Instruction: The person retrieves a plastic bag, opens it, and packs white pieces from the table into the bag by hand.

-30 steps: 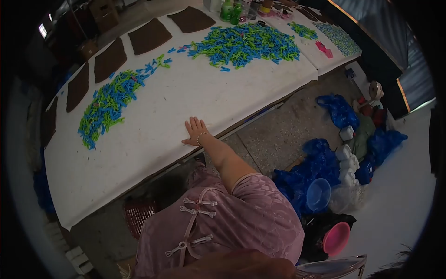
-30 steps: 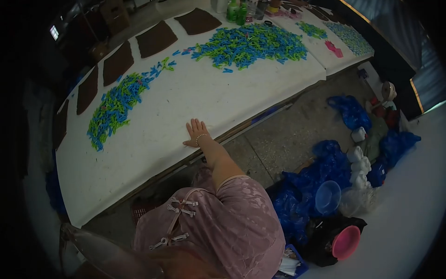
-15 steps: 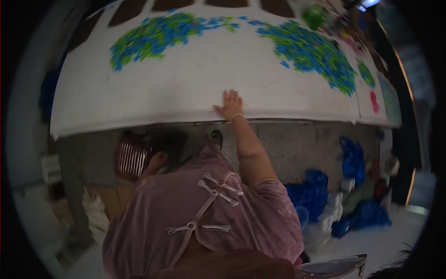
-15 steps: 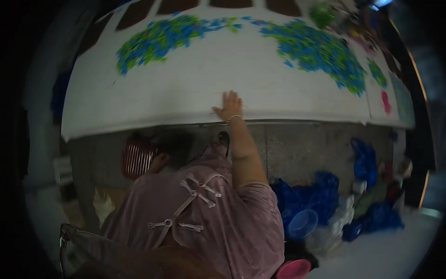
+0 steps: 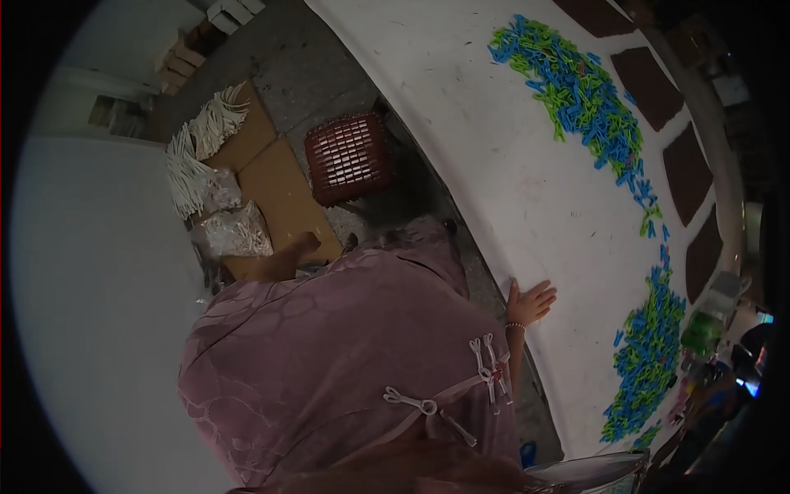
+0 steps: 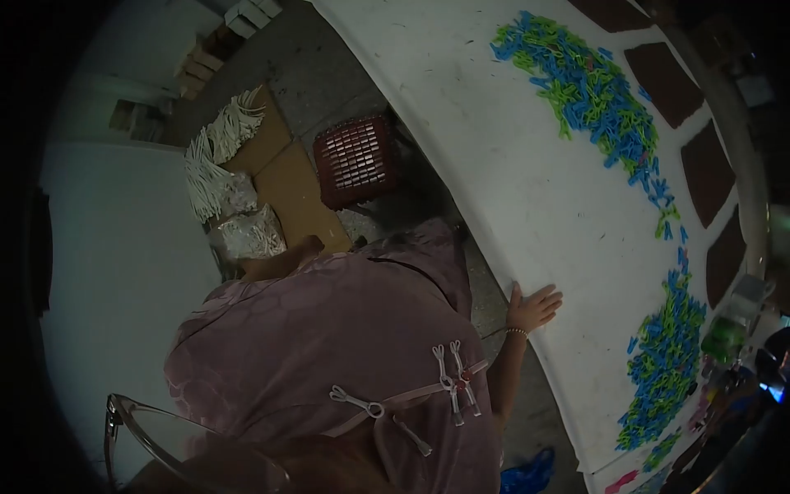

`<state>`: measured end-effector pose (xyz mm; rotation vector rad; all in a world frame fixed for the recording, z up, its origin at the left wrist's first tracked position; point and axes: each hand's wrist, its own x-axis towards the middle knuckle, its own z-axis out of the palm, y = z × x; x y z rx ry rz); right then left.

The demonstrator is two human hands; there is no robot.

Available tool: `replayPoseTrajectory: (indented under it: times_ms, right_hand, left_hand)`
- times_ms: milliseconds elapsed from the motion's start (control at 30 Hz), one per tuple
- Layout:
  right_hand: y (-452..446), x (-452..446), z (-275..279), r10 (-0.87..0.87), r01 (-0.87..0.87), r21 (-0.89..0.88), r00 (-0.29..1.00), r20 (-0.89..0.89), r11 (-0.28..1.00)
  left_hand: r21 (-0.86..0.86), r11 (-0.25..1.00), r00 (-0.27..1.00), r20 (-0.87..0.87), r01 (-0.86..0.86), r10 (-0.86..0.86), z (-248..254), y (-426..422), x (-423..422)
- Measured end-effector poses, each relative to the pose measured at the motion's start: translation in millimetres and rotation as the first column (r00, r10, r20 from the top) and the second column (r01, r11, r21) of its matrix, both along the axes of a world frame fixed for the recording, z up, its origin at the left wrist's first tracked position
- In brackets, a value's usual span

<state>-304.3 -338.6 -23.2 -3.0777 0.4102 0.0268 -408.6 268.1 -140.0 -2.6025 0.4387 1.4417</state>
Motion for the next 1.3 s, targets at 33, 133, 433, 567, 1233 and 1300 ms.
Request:
replayPoseTrajectory:
  times_ms: [33, 133, 433, 567, 1233, 1300]
  right_hand:
    - [0.8, -0.4, 1.3, -0.012, 0.012, -0.012, 0.999, -0.035, 1.000]
    - [-0.8, 0.5, -2.3, -0.026, 0.025, -0.017, 0.994, -0.104, 1.000]
    - [-0.3, 5.4, -2.6, -0.120, 0.123, 0.003, 0.975, -0.187, 0.992]
    - [-7.7, 1.9, 0.3, -0.081, 0.100, 0.081, 0.974, -0.212, 0.992]
    - [-30.9, 24.3, -4.4, -0.420, 0.393, -0.152, 0.871, -0.254, 0.907]
    - [4.1, 35.3, -20.5, -0.534, 0.513, -0.151, 0.814, -0.229, 0.845]
  left_hand:
    - [-0.060, 0.980, 0.982, 0.008, -0.189, 0.190, 8.3, -12.6, 0.2]
    - [-0.186, 0.925, 0.935, 0.071, -0.330, 0.348, 27.6, -61.2, 34.9]
    - [-0.636, 0.400, 0.522, -0.006, -0.661, 0.853, 101.0, -169.7, 140.2]
    - [-0.543, 0.490, 0.602, -0.036, -0.682, 0.798, 91.8, -151.2, 145.1]
    - [-0.838, 0.487, 0.099, 0.478, -0.246, 0.873, 190.8, -6.3, 431.1]
    - [-0.819, 0.547, 0.133, 0.530, -0.176, 0.837, 194.4, -7.3, 483.9]
